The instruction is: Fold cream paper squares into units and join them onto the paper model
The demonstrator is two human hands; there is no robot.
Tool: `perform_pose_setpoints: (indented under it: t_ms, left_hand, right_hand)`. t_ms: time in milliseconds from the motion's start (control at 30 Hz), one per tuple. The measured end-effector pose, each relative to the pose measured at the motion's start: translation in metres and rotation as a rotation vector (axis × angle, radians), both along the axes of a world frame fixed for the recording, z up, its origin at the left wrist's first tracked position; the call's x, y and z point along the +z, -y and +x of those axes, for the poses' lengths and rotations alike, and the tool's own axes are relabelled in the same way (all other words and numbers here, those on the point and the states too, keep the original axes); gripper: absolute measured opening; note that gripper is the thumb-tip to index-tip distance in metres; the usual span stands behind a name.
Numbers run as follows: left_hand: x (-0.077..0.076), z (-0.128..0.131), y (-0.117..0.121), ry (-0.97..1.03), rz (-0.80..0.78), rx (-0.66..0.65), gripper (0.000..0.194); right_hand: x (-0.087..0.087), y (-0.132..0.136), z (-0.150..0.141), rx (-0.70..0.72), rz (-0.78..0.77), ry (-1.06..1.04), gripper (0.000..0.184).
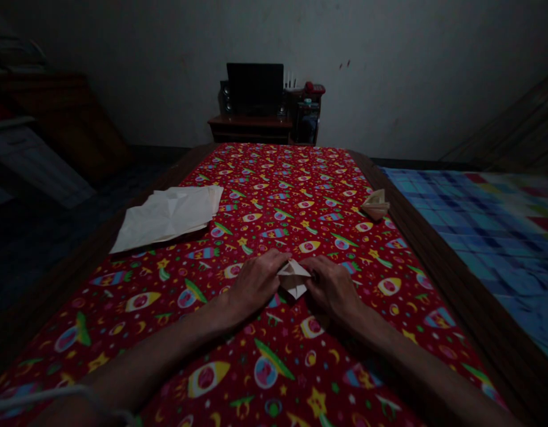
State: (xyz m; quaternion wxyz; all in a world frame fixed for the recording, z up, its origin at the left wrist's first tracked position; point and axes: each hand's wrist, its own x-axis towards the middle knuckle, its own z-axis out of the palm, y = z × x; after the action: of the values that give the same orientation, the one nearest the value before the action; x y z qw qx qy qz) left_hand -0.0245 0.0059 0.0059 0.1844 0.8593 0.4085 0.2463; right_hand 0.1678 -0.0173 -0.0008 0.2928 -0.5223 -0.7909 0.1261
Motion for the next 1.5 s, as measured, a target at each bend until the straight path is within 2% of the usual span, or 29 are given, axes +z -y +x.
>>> perform_pose_setpoints:
  t_ms: [133, 233, 333, 433, 500, 600, 667, 833, 967, 1100, 1167, 1267, 1367, 1500]
  left_hand:
    - [0.013, 0.005, -0.005, 0.122, 0.030, 0.073, 0.029]
    - [0.024, 0.011, -0.006, 0.230, -0.049, 0.173, 0.033]
    - [0.023, 0.017, 0.000, 0.331, -0.319, 0.164, 0.044]
    - [0.010, 0.022, 0.006, 0.436, -0.647, 0.109, 0.049]
    - [0.003, 0.024, 0.007, 0.456, -0.707, 0.098, 0.047]
    - [-0.002, 0.024, 0.006, 0.422, -0.643, 0.108, 0.044]
    - [-0.002, 0.023, 0.005, 0.386, -0.547, 0.106, 0.047]
    - [-0.005, 0.017, 0.006, 0.219, -0.282, 0.088, 0.054]
    - [-0.013, 0.011, 0.005, 0.080, -0.068, 0.082, 0.056]
    - [-0.014, 0.008, 0.001, 0.085, 0.136, 0.051, 0.040]
    - [-0.013, 0.008, -0.002, 0.137, 0.179, 0.052, 0.038]
    - [-0.015, 0.008, -0.005, 0.181, 0.199, 0.022, 0.042]
    - [-0.018, 0.006, -0.004, 0.170, 0.178, -0.028, 0.043]
    - [-0.019, 0.006, 0.001, 0.186, 0.135, -0.016, 0.045]
  right_hand:
    - [0.005, -0.003, 0.000, -0.006, -0.018, -0.167, 0.021]
    - [0.014, -0.008, -0.001, -0.061, -0.115, -0.352, 0.020]
    - [0.018, -0.010, -0.001, -0.119, -0.149, -0.433, 0.020]
    - [0.014, -0.010, -0.002, -0.127, -0.150, -0.427, 0.021]
    - [0.010, -0.008, -0.003, -0.093, -0.159, -0.433, 0.026]
    - [0.004, -0.007, -0.006, -0.067, -0.198, -0.470, 0.039]
    - [0.002, -0.006, -0.007, -0.038, -0.222, -0.487, 0.043]
    - [0.003, -0.003, -0.006, 0.032, -0.228, -0.462, 0.039]
    - [0.003, -0.002, -0.003, 0.032, -0.150, -0.300, 0.034]
    - [-0.002, -0.002, 0.000, 0.038, 0.002, -0.101, 0.025]
    - [-0.006, -0.002, 0.001, -0.002, 0.144, 0.081, 0.023]
    - [-0.009, -0.002, 0.002, -0.044, 0.369, 0.294, 0.030]
    - [-0.010, -0.001, 0.003, 0.039, 0.476, 0.302, 0.033]
    - [-0.009, 0.001, 0.005, 0.132, 0.489, 0.254, 0.028]
